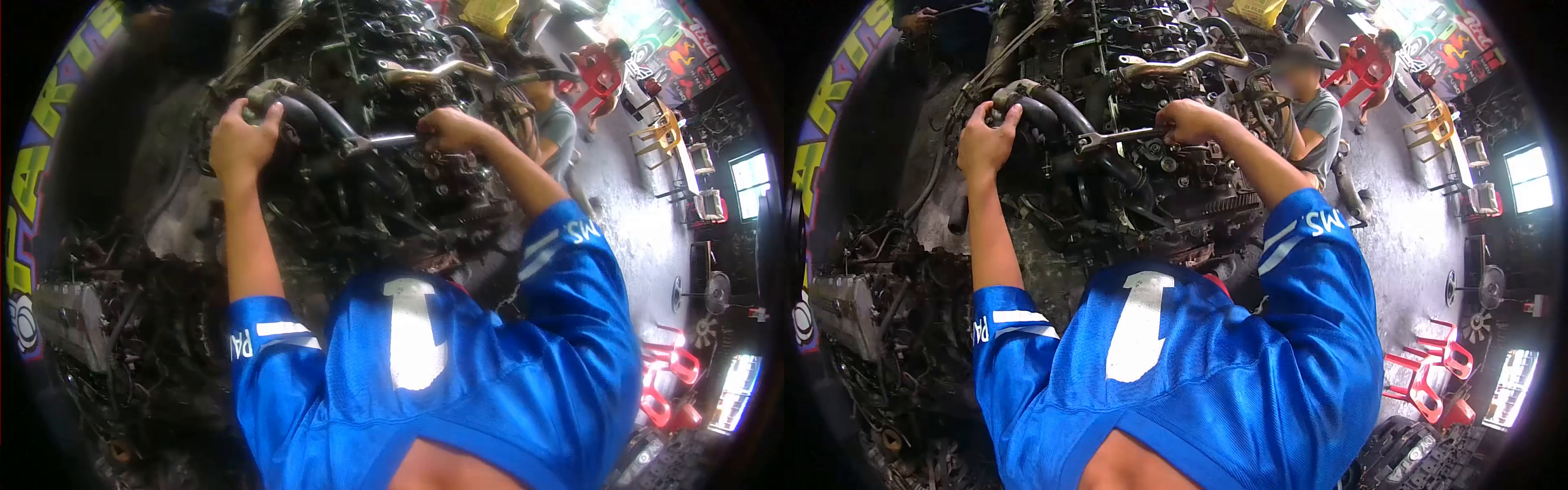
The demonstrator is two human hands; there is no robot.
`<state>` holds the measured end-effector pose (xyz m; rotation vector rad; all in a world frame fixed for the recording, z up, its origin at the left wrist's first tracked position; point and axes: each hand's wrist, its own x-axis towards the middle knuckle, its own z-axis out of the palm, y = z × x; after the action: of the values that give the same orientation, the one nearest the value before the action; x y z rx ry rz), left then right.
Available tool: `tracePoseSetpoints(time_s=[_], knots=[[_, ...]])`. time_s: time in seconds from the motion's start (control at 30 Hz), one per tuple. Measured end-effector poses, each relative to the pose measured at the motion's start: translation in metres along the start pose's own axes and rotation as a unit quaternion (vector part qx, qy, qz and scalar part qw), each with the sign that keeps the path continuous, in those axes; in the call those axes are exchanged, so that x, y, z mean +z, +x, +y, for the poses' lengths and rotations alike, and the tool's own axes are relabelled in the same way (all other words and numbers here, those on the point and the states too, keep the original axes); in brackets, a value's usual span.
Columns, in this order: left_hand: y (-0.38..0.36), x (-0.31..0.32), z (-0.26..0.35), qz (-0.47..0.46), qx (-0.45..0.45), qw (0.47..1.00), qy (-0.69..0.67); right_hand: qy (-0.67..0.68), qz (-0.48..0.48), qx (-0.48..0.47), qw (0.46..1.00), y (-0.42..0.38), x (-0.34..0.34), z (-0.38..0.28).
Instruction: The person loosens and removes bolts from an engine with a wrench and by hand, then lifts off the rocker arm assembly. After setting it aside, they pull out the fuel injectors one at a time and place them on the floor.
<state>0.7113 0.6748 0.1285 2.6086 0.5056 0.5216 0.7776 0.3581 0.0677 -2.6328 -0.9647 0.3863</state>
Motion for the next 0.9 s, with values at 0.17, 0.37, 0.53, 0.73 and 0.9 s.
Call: tracePoseSetpoints(time_s=[0.17,0.37,0.53,0.73,0.9], knots=[[0.004,0.003,-0.003,0.002,0.003,1.0,-0.018,0.13,-0.043,0.005,0.991,-0.004,-0.012,-0.004],[0.011,0.011,-0.013,0.036,0.044,0.995,-0.081,0.019,0.13,0.021,0.991,-0.044,-0.047,-0.04],[0.016,0.019,-0.022,0.021,0.075,0.985,-0.151,0.103,0.309,-0.041,0.945,-0.146,-0.08,-0.051],[0.022,0.031,-0.035,-0.05,0.131,0.975,-0.173,0.185,0.488,0.227,0.822,-0.342,-0.023,-0.084],[0.02,0.024,-0.027,-0.054,0.125,0.99,0.032,0.217,0.562,0.536,0.591,-0.425,0.123,-0.134]])
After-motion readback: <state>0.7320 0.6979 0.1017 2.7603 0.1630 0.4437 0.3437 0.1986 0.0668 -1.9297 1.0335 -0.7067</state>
